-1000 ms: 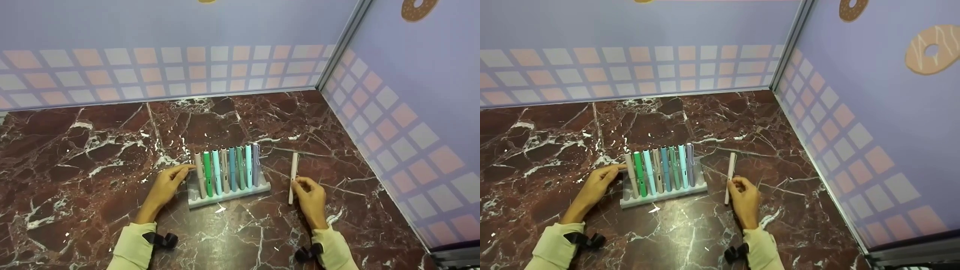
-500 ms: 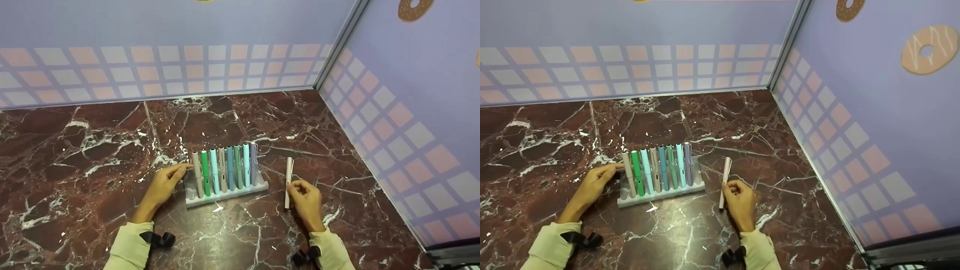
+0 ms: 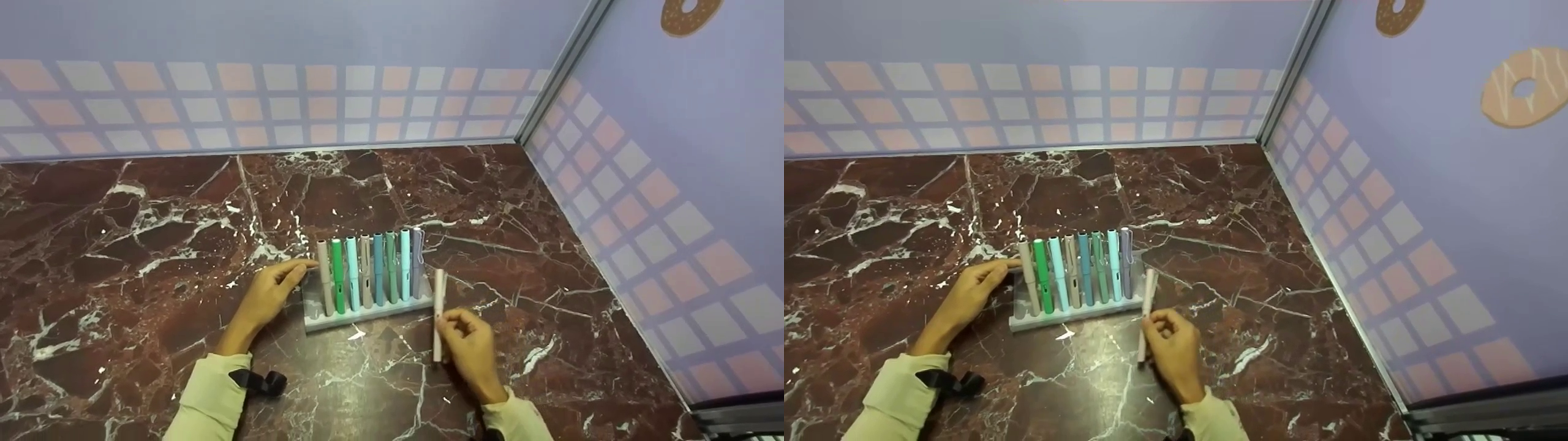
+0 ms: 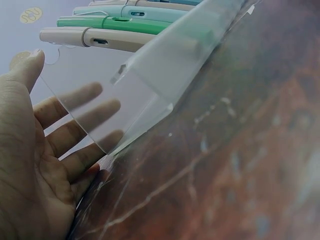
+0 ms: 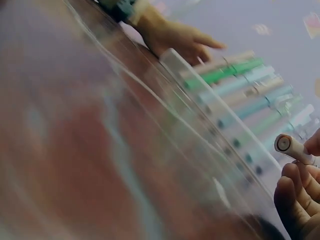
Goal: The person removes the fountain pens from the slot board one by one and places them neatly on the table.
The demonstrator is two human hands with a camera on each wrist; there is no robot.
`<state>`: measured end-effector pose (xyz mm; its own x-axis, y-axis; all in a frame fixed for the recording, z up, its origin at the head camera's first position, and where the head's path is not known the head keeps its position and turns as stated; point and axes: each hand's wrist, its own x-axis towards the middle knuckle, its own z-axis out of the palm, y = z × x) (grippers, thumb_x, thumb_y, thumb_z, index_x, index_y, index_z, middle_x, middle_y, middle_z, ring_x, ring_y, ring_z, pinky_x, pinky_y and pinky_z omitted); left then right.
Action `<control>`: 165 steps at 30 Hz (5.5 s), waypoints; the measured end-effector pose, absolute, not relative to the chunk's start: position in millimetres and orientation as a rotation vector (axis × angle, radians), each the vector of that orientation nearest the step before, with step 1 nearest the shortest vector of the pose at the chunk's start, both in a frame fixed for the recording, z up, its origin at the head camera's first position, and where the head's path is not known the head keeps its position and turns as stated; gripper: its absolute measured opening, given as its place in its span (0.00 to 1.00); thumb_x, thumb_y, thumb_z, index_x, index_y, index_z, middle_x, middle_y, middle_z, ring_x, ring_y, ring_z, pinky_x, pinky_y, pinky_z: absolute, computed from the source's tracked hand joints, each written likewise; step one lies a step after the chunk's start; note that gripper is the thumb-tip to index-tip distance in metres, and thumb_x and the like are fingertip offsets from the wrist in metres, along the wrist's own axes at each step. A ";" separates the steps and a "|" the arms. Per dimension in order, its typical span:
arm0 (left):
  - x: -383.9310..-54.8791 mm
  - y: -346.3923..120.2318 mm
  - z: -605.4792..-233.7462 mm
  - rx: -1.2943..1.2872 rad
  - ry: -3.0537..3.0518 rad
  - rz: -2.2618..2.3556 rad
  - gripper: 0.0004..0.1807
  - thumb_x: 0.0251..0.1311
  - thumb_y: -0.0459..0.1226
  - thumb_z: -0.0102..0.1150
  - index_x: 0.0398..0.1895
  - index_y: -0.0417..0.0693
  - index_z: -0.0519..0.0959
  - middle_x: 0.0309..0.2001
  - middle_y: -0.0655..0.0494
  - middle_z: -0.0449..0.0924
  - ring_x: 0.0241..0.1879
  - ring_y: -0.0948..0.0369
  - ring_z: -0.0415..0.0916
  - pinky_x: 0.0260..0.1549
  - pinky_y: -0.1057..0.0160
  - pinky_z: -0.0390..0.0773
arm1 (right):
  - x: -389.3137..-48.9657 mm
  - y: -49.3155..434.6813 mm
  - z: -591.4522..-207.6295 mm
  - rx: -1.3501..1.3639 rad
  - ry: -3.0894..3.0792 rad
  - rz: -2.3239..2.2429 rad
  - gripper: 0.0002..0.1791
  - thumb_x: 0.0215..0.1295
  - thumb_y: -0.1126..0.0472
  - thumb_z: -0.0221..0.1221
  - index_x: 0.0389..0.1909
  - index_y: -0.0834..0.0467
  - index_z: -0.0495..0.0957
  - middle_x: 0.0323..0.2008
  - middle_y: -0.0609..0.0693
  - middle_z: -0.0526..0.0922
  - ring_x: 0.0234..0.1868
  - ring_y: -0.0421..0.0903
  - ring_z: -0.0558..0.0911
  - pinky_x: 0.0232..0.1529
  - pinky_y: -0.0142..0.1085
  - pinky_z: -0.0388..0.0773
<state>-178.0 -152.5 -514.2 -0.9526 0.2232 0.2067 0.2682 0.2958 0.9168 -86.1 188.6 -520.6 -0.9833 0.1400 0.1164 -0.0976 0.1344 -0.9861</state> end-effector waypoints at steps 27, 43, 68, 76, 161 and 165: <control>-180.4 -151.3 -516.0 -0.496 -2.471 -1.806 0.14 0.75 0.38 0.50 0.53 0.43 0.84 0.51 0.47 0.85 0.49 0.51 0.82 0.52 0.56 0.76 | -36.9 29.1 -520.3 0.562 -2.567 1.677 0.06 0.56 0.67 0.69 0.25 0.59 0.81 0.19 0.45 0.83 0.18 0.23 0.69 0.18 0.22 0.74; -178.7 -151.7 -517.5 -0.487 -2.477 -1.804 0.14 0.75 0.37 0.50 0.53 0.43 0.83 0.53 0.47 0.85 0.53 0.50 0.81 0.56 0.51 0.74 | -34.6 20.7 -515.2 0.595 -2.681 1.171 0.12 0.53 0.63 0.70 0.18 0.52 0.76 0.14 0.37 0.76 0.16 0.21 0.64 0.17 0.14 0.64; -176.2 -146.0 -522.6 -0.484 -2.464 -1.843 0.14 0.75 0.37 0.50 0.53 0.44 0.84 0.45 0.46 0.86 0.42 0.51 0.81 0.45 0.59 0.78 | -45.0 54.4 -528.5 0.852 -2.467 1.318 0.08 0.61 0.68 0.63 0.24 0.58 0.77 0.19 0.46 0.80 0.21 0.27 0.70 0.24 0.15 0.69; -179.0 -147.1 -519.0 -0.487 -2.475 -1.826 0.14 0.75 0.37 0.50 0.53 0.44 0.84 0.45 0.46 0.86 0.41 0.52 0.80 0.43 0.61 0.77 | -70.4 101.7 -532.0 0.797 -2.332 1.087 0.07 0.55 0.71 0.66 0.32 0.58 0.80 0.31 0.46 0.83 0.32 0.39 0.82 0.39 0.26 0.79; -177.6 -152.3 -517.2 -0.485 -2.490 -1.782 0.14 0.75 0.34 0.49 0.54 0.44 0.83 0.47 0.48 0.86 0.40 0.55 0.79 0.45 0.63 0.75 | -187.3 208.8 -525.6 -0.160 -2.141 1.313 0.11 0.62 0.66 0.68 0.43 0.65 0.82 0.34 0.57 0.87 0.31 0.48 0.83 0.33 0.27 0.76; -176.8 -151.0 -518.4 -0.470 -2.487 -1.791 0.14 0.75 0.35 0.49 0.54 0.44 0.83 0.46 0.48 0.86 0.38 0.55 0.78 0.43 0.63 0.75 | -183.4 210.6 -526.7 -0.148 -2.145 1.308 0.10 0.63 0.66 0.67 0.43 0.65 0.81 0.34 0.56 0.86 0.31 0.47 0.83 0.33 0.27 0.76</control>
<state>-176.8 -151.0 -518.4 -0.9532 0.2195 0.2081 0.2669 0.2868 0.9201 -183.4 210.6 -526.7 -0.8049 0.3947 0.4432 -0.2132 0.5046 -0.8366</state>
